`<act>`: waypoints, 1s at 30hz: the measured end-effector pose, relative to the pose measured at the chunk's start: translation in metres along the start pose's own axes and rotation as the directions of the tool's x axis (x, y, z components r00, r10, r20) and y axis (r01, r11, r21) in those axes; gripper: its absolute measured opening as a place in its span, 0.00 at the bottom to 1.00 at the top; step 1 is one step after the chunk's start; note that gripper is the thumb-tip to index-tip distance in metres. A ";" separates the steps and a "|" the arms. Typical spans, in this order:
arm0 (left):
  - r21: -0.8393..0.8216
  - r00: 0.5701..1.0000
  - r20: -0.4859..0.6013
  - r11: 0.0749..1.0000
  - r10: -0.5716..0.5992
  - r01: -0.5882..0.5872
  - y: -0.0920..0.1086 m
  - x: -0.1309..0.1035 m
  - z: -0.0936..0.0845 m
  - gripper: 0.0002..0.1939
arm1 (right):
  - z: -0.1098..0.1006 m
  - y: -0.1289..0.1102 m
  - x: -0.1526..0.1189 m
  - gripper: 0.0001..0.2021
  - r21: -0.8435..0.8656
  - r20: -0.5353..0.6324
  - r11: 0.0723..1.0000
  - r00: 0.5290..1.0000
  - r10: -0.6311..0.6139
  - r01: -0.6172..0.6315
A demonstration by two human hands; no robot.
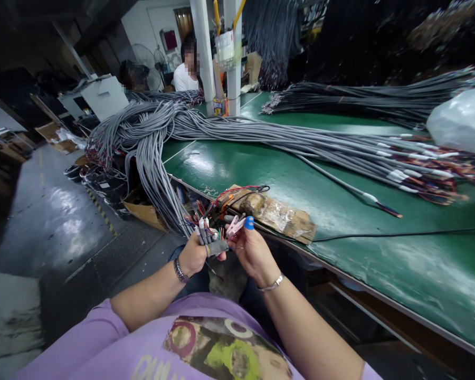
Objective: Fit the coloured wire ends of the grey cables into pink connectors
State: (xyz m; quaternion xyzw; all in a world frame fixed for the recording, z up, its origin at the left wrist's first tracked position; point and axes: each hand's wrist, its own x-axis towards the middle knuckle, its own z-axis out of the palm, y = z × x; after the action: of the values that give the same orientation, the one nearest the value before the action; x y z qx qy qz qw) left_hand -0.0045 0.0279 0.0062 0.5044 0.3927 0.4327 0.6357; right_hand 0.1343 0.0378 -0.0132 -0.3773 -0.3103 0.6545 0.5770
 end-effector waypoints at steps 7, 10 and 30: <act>0.029 1.000 0.000 0.999 -0.022 0.022 0.003 0.000 0.004 0.21 | 0.002 0.002 0.006 0.24 0.109 0.017 0.993 0.999 0.036 -0.037; 0.027 1.000 -0.012 1.000 -0.014 0.015 0.005 -0.001 0.005 0.21 | 0.002 0.001 0.003 0.24 0.176 0.037 0.981 0.996 0.081 -0.086; 0.167 0.998 -0.058 0.986 0.009 0.001 0.012 -0.028 0.005 0.23 | -0.002 -0.006 -0.040 0.15 -0.290 0.137 0.957 0.989 0.056 -0.014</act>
State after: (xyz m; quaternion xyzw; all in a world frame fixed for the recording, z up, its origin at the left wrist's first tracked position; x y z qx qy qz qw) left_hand -0.0103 0.0014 0.0202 0.5439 0.4451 0.4141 0.5784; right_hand 0.1410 -0.0006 -0.0036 -0.4144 -0.4366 0.6379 0.4804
